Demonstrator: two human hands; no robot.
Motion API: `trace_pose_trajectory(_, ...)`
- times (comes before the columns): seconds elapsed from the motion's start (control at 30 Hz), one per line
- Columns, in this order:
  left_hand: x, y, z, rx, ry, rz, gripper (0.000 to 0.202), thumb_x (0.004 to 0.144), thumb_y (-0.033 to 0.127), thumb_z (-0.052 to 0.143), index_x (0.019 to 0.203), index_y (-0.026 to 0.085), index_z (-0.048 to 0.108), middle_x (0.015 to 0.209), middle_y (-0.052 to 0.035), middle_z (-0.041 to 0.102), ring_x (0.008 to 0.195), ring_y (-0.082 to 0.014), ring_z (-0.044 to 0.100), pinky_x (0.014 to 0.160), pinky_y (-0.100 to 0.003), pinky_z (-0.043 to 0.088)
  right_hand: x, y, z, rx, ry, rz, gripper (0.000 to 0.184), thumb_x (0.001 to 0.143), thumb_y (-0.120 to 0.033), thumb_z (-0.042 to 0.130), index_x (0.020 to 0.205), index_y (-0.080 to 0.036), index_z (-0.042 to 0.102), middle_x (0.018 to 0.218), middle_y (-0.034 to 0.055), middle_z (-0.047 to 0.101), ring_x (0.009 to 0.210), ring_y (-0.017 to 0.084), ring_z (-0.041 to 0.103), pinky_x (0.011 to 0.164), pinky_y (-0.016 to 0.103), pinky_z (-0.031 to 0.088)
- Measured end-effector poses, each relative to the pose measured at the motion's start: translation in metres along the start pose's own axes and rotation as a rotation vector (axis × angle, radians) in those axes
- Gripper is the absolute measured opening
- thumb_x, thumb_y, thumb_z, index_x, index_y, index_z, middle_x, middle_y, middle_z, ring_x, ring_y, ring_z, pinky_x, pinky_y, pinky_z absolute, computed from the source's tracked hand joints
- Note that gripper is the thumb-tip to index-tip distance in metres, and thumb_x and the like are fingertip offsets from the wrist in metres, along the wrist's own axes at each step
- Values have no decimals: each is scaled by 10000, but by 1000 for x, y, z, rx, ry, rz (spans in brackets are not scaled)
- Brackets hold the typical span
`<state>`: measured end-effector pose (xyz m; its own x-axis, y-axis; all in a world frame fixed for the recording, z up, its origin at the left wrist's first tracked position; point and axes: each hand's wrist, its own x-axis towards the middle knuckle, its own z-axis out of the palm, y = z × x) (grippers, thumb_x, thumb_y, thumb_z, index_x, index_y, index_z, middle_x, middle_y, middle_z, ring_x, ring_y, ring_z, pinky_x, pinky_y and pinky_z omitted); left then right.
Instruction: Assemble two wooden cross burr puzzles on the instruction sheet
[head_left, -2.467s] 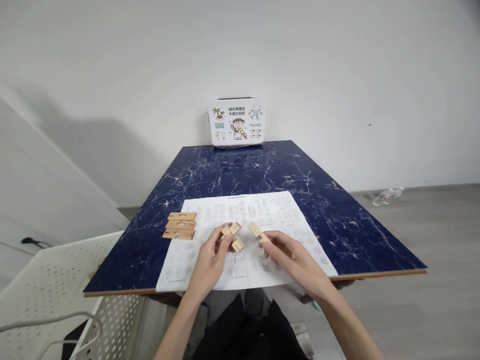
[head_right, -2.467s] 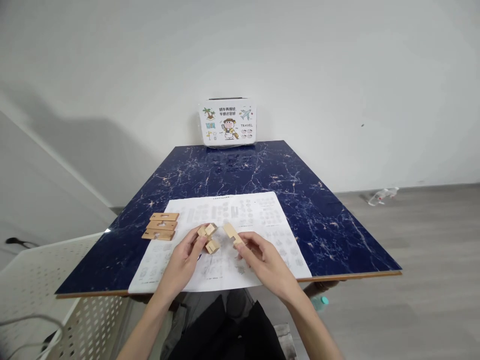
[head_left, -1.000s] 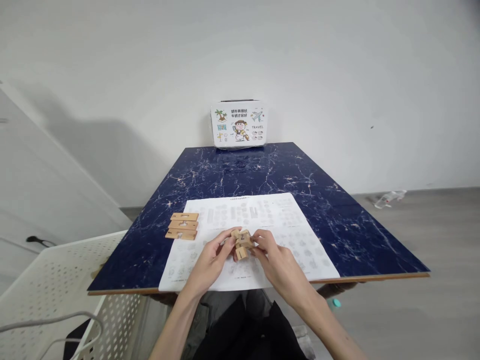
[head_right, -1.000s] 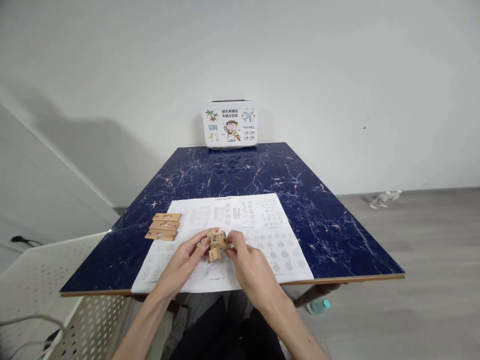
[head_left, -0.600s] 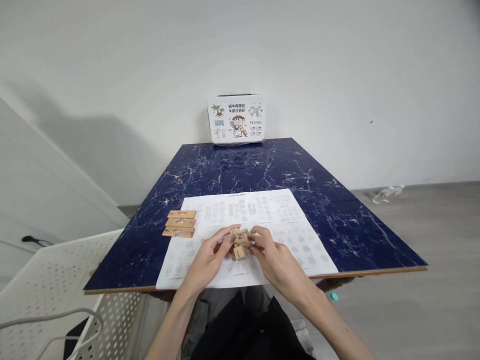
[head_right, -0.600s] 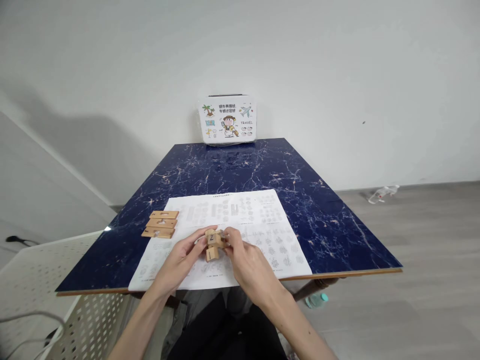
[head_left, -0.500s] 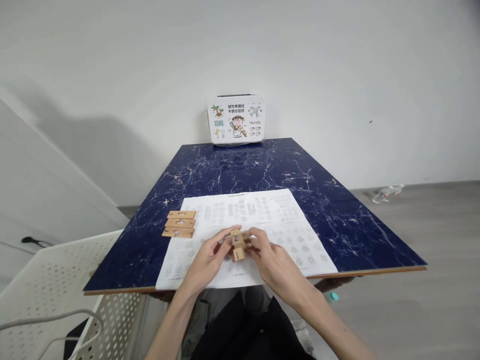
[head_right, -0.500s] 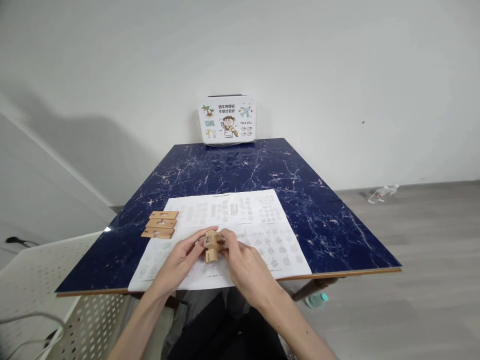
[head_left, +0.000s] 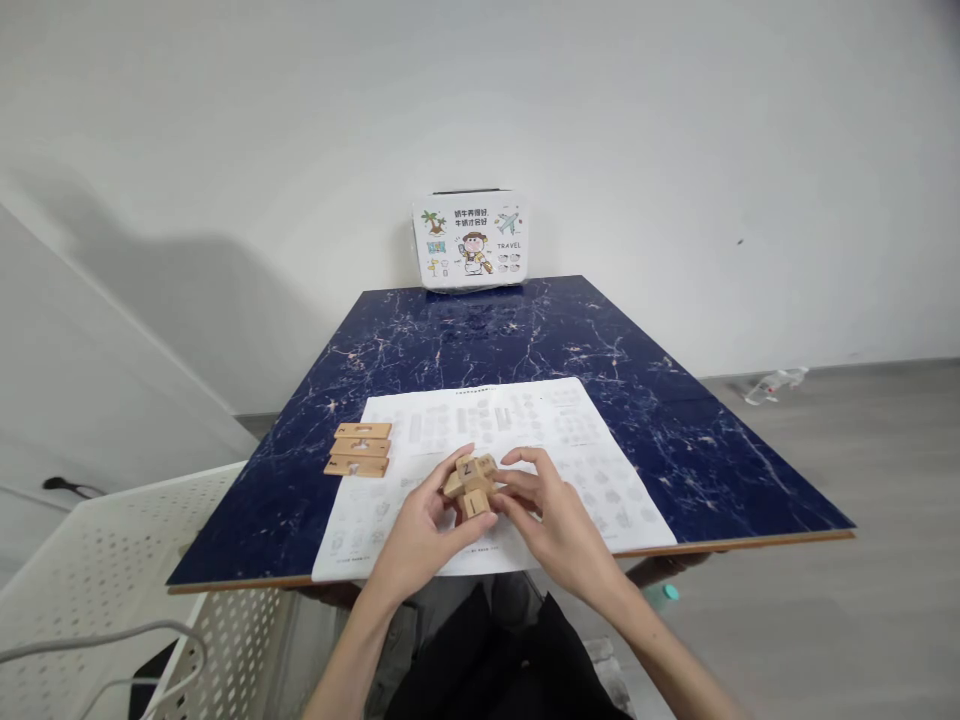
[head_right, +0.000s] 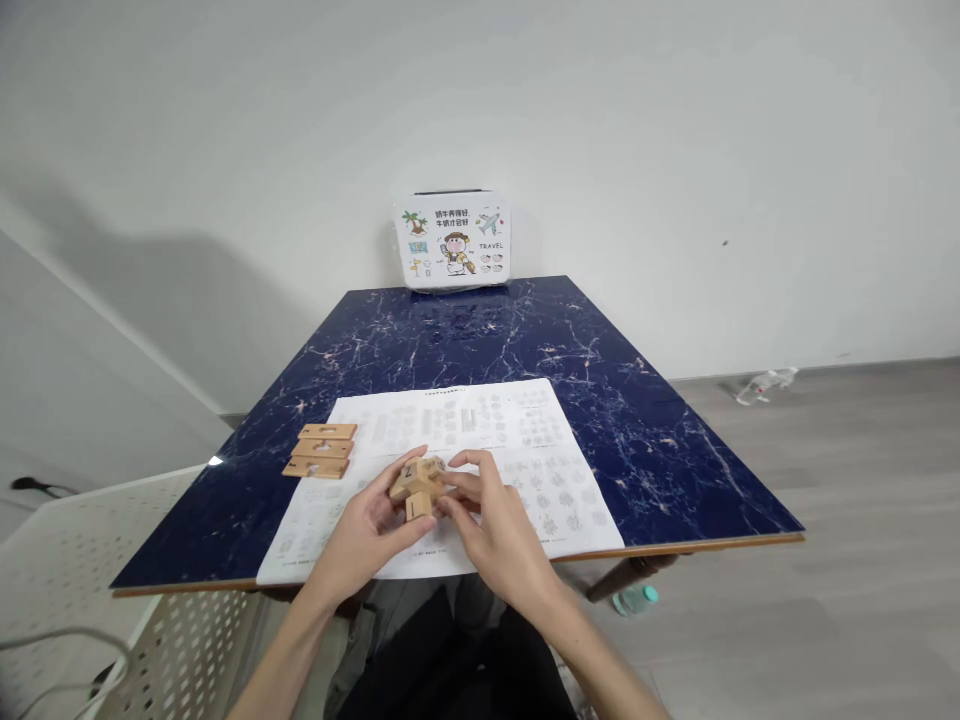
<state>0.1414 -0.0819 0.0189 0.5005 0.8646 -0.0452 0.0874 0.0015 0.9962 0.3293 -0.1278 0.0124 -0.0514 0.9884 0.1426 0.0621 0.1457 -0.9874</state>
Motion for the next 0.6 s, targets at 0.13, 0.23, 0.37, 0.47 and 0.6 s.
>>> trace_pose_trajectory(0.13, 1, -4, 3, 111, 59, 57, 742, 834, 314, 789, 1496, 269, 458, 1398, -97, 636, 1197, -272, 659, 980, -358, 551, -1, -7, -1, 173, -51, 69, 309, 1033, -485, 505, 1251, -280, 429, 1237, 95, 730, 1105, 220, 713, 1018, 422, 514)
trace_pose_trajectory(0.23, 1, -6, 5, 240, 70, 135, 662, 838, 245, 758, 1452, 269, 509, 1385, -77, 642, 1162, -252, 670, 947, -331, 562, -1, -9, 2, 273, -50, 111, 411, 976, -523, 605, 1249, -273, 427, 1248, 103, 715, 1145, 230, 694, 1009, 417, 524)
trace_pose_trajectory(0.37, -1, -6, 7, 368, 88, 217, 628, 835, 174, 709, 1430, 272, 535, 1307, -59, 677, 991, -204, 699, 875, -314, 574, 1, -9, 7, 341, -38, 167, 472, 901, -509, 716, 1194, -262, 441, 1171, 92, 730, 1087, 228, 709, 991, 414, 532)
trace_pose_trajectory(0.47, -3, -4, 8, 438, 92, 238, 610, 825, 174, 716, 1403, 284, 556, 1248, -39, 692, 861, -166, 679, 791, -285, 572, 1, -11, 4, 338, -63, 226, 483, 882, -496, 743, 1189, -260, 454, 1125, 73, 733, 1081, 220, 703, 1016, 412, 513)
trace_pose_trajectory(0.6, -3, -3, 9, 481, 51, 237, 587, 840, 181, 707, 1397, 294, 559, 1137, -12, 713, 746, -136, 631, 700, -253, 551, -1, -13, -6, 332, -111, 286, 554, 834, -487, 794, 1202, -266, 443, 1115, 63, 718, 1075, 228, 694, 1006, 416, 512)
